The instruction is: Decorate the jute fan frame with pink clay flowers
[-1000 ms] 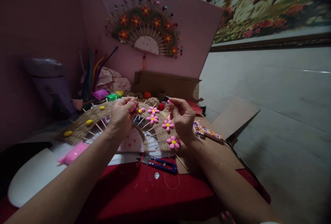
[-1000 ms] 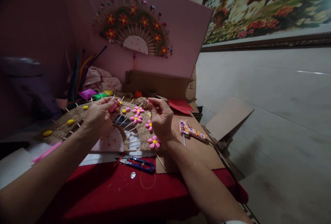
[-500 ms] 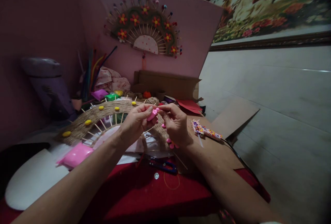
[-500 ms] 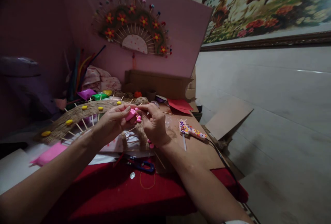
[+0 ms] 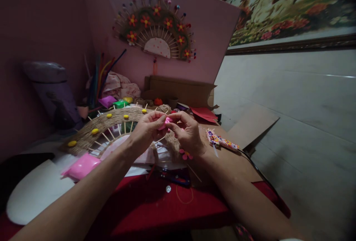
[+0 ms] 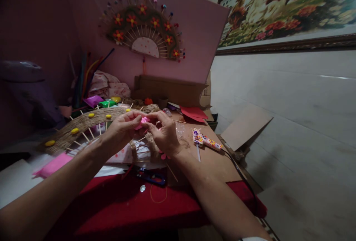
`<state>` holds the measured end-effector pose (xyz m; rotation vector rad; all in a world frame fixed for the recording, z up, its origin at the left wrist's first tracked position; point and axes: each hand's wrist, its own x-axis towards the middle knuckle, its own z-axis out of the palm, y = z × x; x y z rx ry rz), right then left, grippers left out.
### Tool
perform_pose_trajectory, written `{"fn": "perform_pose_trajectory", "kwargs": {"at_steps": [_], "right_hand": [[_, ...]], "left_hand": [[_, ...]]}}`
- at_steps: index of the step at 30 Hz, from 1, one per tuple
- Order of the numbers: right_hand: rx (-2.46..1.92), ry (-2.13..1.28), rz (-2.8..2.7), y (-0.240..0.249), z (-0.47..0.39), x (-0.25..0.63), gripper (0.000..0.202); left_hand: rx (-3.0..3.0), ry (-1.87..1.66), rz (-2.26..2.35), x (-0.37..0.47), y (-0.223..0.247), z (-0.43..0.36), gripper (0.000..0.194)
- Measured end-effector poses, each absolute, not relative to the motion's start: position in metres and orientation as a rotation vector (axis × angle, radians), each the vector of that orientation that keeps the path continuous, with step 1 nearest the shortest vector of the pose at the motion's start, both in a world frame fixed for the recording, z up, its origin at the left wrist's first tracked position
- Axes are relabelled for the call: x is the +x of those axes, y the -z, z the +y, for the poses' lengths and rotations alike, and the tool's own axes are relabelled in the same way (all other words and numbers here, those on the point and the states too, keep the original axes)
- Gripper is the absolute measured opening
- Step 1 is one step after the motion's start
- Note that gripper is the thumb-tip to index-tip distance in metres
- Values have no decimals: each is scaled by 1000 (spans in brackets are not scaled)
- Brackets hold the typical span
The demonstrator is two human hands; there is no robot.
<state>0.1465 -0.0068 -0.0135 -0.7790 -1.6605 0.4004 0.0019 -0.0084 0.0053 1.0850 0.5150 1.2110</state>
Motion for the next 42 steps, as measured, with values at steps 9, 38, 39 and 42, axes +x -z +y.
{"fn": "perform_pose_trajectory", "kwargs": {"at_steps": [9,38,39,42], "right_hand": [[-776,-321,-1710,16,-5,148,14],[-762,-380,-1768,12,-10,147,10],[-751,-505,-1722,12,-10,147,12],[-683,-872,-1535,10,-9,149,16]], "left_hand": [[1179,-1235,545,0,-3,-5,32],[1168,-1390,666,1,-1,-1,31],[1140,-1401,680,1,-2,-1,30],[1067,-1453,720,-1,-3,1,23]]}}
